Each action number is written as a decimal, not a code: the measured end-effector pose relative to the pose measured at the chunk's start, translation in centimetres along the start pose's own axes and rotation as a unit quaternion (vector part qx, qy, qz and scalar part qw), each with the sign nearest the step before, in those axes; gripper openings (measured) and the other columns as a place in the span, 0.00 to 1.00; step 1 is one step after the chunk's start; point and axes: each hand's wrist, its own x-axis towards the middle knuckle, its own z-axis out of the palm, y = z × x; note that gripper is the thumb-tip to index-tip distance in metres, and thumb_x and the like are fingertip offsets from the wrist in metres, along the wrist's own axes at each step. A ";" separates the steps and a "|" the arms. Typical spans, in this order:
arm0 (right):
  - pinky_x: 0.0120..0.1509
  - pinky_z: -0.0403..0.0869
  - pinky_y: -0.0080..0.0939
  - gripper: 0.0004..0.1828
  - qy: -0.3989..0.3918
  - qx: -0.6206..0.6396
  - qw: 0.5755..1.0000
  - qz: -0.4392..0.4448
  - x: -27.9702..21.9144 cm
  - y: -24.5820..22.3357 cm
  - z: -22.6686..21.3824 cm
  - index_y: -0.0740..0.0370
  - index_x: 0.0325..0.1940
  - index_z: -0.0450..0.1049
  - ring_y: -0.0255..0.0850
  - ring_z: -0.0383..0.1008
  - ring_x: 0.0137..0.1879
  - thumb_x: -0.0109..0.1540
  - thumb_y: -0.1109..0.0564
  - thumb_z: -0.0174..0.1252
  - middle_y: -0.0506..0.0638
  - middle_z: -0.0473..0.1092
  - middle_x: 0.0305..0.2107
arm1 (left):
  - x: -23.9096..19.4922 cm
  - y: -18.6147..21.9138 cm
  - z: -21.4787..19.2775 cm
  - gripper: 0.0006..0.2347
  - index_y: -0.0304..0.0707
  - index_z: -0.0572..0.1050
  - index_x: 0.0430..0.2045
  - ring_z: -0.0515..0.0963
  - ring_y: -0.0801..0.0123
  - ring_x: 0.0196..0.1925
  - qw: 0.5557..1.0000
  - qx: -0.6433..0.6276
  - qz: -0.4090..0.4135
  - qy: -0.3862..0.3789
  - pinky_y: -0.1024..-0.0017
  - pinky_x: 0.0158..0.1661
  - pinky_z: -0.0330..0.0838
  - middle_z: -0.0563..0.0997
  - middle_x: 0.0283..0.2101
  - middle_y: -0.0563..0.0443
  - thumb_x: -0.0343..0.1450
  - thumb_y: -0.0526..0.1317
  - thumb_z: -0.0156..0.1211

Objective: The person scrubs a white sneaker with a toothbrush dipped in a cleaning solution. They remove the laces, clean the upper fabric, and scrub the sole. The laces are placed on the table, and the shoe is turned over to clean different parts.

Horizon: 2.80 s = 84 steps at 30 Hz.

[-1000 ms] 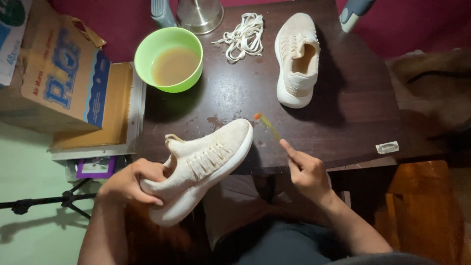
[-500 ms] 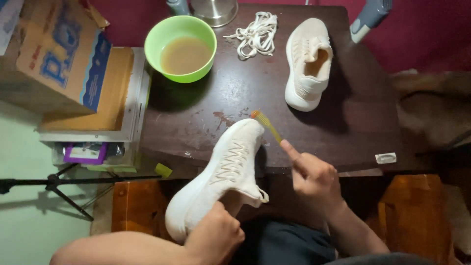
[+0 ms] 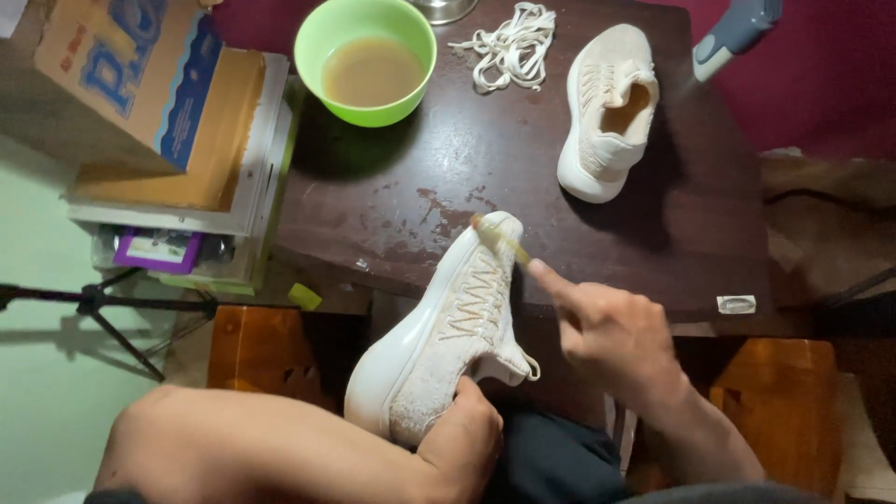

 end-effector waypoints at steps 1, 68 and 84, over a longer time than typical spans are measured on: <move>0.30 0.73 0.55 0.40 -0.003 -0.001 1.000 -0.005 -1.4 -0.2 -0.2 0.18 0.70 0.64 0.48 0.74 0.27 0.55 0.53 0.49 0.41 0.74 0.23 | 0.2 0.3 0.0 0.16 0.34 0.85 0.45 0.84 0.38 0.40 1.000 -0.005 -0.003 -0.001 0.43 0.35 0.71 0.86 0.44 0.38 0.75 0.39 0.47; 0.36 0.68 0.49 0.40 0.160 0.230 0.960 -0.007 0.8 4.0 8.9 0.33 0.70 0.69 0.45 0.67 0.28 0.54 0.62 0.49 0.45 0.71 0.25 | -5.5 -7.0 3.7 0.12 0.45 0.84 0.25 0.75 0.57 0.23 0.984 0.148 -0.042 0.088 0.18 0.59 0.58 0.78 0.19 0.55 0.68 0.31 0.50; 0.39 0.73 0.47 0.50 0.062 0.198 0.978 -0.030 -0.4 4.4 9.1 0.23 0.75 0.57 0.39 0.72 0.31 0.51 0.63 0.46 0.38 0.72 0.27 | -3.6 -4.6 2.1 0.17 0.25 0.85 0.40 0.85 0.33 0.40 0.981 0.183 -0.055 0.045 0.18 0.57 0.59 0.87 0.39 0.23 0.70 0.35 0.46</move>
